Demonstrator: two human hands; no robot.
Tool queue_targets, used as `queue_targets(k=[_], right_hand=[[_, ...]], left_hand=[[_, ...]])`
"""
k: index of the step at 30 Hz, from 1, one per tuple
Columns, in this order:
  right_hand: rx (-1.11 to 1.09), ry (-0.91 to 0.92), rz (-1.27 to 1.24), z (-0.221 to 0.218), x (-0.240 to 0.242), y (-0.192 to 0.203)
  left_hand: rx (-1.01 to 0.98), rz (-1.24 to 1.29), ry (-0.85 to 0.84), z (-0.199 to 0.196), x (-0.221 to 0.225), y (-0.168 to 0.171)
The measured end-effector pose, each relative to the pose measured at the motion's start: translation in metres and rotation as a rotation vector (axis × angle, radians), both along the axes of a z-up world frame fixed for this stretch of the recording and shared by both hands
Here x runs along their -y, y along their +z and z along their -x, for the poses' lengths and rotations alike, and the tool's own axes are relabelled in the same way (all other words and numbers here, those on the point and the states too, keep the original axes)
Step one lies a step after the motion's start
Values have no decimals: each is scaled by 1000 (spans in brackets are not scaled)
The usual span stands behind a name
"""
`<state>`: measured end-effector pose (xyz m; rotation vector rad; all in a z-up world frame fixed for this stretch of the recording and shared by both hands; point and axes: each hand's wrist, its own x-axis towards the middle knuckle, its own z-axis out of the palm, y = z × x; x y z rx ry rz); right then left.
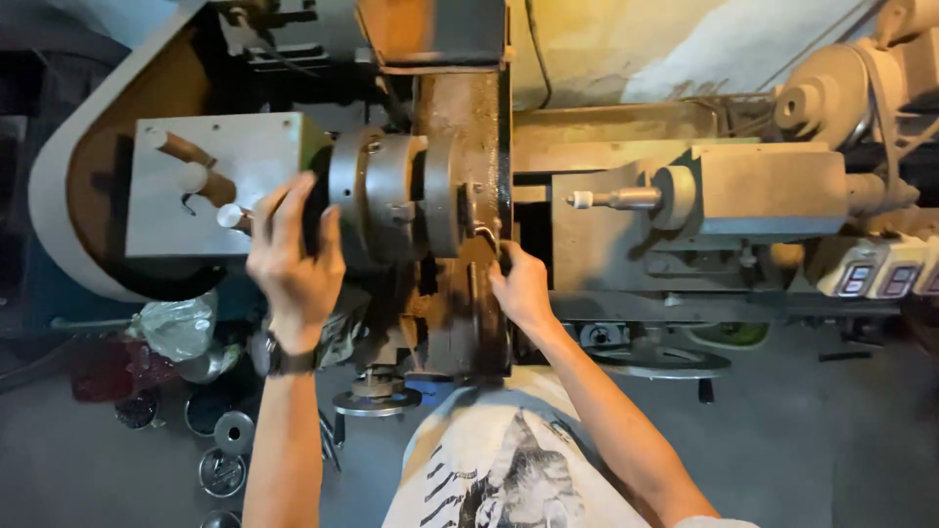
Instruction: Cleaning, inspecting, and organizing various small motorcycle engine components, including using a lathe for part maintenance.
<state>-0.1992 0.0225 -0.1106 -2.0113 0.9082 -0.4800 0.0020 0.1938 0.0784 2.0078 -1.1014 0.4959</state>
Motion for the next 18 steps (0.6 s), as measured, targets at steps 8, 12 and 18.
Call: queue_targets(k=[8,12,18], right_hand=[[110,105,-132,-3,0,85],[-52,171,-73,-15,7,73],[-183,285,-138,-25,15,64]], left_hand=[[-134,-103,-31,-22,61,-34],[-245,-108,66,-28,63,-43],[-332,-100,130,-27,62,-47]])
